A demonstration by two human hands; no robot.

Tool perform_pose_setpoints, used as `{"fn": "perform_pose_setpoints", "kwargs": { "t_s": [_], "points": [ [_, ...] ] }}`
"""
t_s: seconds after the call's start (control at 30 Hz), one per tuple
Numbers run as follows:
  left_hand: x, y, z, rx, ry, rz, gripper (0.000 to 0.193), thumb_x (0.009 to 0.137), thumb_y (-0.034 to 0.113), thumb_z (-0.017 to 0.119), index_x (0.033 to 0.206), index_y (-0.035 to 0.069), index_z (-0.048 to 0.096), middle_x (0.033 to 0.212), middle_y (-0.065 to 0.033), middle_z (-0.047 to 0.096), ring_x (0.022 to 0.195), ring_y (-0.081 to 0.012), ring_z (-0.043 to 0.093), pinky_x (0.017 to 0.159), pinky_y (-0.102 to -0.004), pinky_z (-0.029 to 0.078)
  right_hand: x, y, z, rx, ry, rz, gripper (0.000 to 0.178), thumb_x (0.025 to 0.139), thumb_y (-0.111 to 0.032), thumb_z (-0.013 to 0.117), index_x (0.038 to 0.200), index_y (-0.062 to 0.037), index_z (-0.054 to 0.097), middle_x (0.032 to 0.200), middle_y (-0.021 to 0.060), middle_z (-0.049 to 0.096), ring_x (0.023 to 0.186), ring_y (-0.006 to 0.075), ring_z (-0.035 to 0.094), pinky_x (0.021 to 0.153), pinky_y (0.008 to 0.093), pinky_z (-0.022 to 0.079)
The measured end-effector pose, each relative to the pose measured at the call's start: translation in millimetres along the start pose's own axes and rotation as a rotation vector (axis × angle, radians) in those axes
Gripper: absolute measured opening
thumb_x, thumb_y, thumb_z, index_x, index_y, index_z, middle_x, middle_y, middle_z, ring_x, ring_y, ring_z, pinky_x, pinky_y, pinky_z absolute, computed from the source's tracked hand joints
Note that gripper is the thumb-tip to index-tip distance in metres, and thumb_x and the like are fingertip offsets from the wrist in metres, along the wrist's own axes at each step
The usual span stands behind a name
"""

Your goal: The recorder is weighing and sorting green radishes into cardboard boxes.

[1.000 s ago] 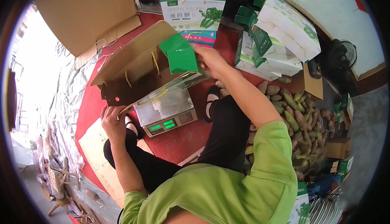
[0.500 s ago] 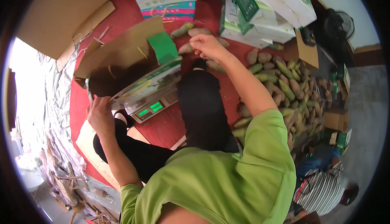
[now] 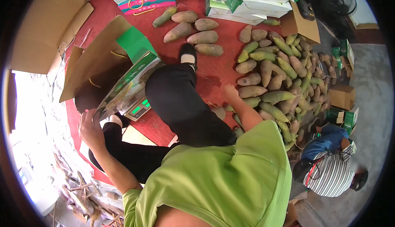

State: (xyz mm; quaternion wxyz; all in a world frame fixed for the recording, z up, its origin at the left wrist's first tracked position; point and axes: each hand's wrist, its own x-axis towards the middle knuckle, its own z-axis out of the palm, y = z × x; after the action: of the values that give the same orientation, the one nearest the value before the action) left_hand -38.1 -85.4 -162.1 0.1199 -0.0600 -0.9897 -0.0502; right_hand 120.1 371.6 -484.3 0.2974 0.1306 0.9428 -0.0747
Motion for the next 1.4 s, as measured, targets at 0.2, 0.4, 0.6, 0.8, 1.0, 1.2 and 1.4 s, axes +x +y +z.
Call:
{"fn": "perform_pose_setpoints", "kwargs": {
  "t_s": [0.2, 0.4, 0.6, 0.8, 1.0, 1.2, 1.4],
  "points": [
    [-1.4, -3.6, 1.2, -0.017, -0.014, 0.036, 0.013, 0.079, 0.006, 0.063, 0.090, 0.009, 0.067, 0.086, -0.0044, 0.064, 0.083, -0.0264, 0.062, 0.077, -0.0374, 0.047, -51.3, -3.5, 22.9, -0.312, -0.087, -0.041, 0.036, 0.082, -0.028, 0.061, 0.116, -0.0174, 0.057, 0.115, 0.0043, 0.056, 0.114, 0.0238, 0.048, 0.090, 0.0473, 0.038],
    [0.8, -1.1, -2.8, -0.049, -0.013, 0.035, 0.014, 0.077, 0.005, 0.064, 0.089, 0.010, 0.067, 0.086, -0.0043, 0.064, 0.083, -0.0265, 0.061, 0.079, -0.0369, 0.046, -52.7, 17.0, 43.6, -0.488, -0.237, -0.041, 0.024, 0.088, -0.020, 0.052, 0.112, -0.0182, 0.058, 0.113, 0.0036, 0.056, 0.113, 0.0220, 0.049, 0.091, 0.0511, 0.036],
    [1.4, -5.0, -3.9, -0.066, -0.015, 0.050, 0.014, 0.075, 0.004, 0.064, 0.087, 0.010, 0.067, 0.084, -0.0037, 0.064, 0.085, -0.0250, 0.062, 0.079, -0.0372, 0.046, -53.2, 12.1, 19.6, -0.515, -0.289, -0.079, 0.027, 0.089, -0.020, 0.052, 0.115, -0.0181, 0.057, 0.116, 0.0034, 0.056, 0.112, 0.0234, 0.050, 0.093, 0.0527, 0.034],
    [0.2, -4.5, -7.8, -0.052, -0.049, 0.028, 0.009, 0.077, 0.007, 0.065, 0.085, 0.011, 0.066, 0.082, -0.0027, 0.062, 0.085, -0.0237, 0.061, 0.077, -0.0367, 0.046, -38.5, 17.0, -19.9, -0.005, -0.012, 0.154, 0.061, 0.071, -0.031, 0.075, 0.124, -0.0156, 0.050, 0.117, 0.0096, 0.057, 0.115, 0.0276, 0.052, 0.092, 0.0493, 0.042],
    [0.0, -5.7, -6.7, -0.093, -0.058, 0.020, 0.006, 0.078, 0.010, 0.064, 0.084, 0.011, 0.066, 0.081, -0.0030, 0.061, 0.083, -0.0236, 0.060, 0.077, -0.0375, 0.047, -2.9, 10.7, -113.5, 0.666, 0.375, -0.001, 0.068, 0.065, -0.011, 0.079, 0.127, -0.0073, 0.052, 0.112, 0.0135, 0.062, 0.105, 0.0273, 0.060, 0.089, 0.0362, 0.046],
    [-6.8, -7.4, -10.6, -0.126, -0.057, 0.023, 0.004, 0.078, 0.011, 0.064, 0.081, 0.010, 0.066, 0.079, -0.0034, 0.060, 0.081, -0.0243, 0.060, 0.075, -0.0377, 0.047, -31.6, -89.6, -312.9, 1.085, 0.508, -0.414, 0.066, 0.071, -0.004, 0.077, 0.130, 0.0002, 0.048, 0.118, 0.0065, 0.058, 0.107, 0.0168, 0.055, 0.094, 0.0313, 0.044],
    [-12.3, -11.2, -17.2, -0.124, -0.067, 0.048, 0.003, 0.078, 0.011, 0.064, 0.080, 0.009, 0.066, 0.077, -0.0037, 0.060, 0.080, -0.0243, 0.060, 0.074, -0.0378, 0.047, -85.2, -202.7, -431.9, 1.272, 0.414, -0.896, 0.064, 0.071, -0.006, 0.077, 0.129, -0.0009, 0.050, 0.122, 0.0076, 0.057, 0.113, 0.0164, 0.055, 0.095, 0.0339, 0.046]
  ]
}}
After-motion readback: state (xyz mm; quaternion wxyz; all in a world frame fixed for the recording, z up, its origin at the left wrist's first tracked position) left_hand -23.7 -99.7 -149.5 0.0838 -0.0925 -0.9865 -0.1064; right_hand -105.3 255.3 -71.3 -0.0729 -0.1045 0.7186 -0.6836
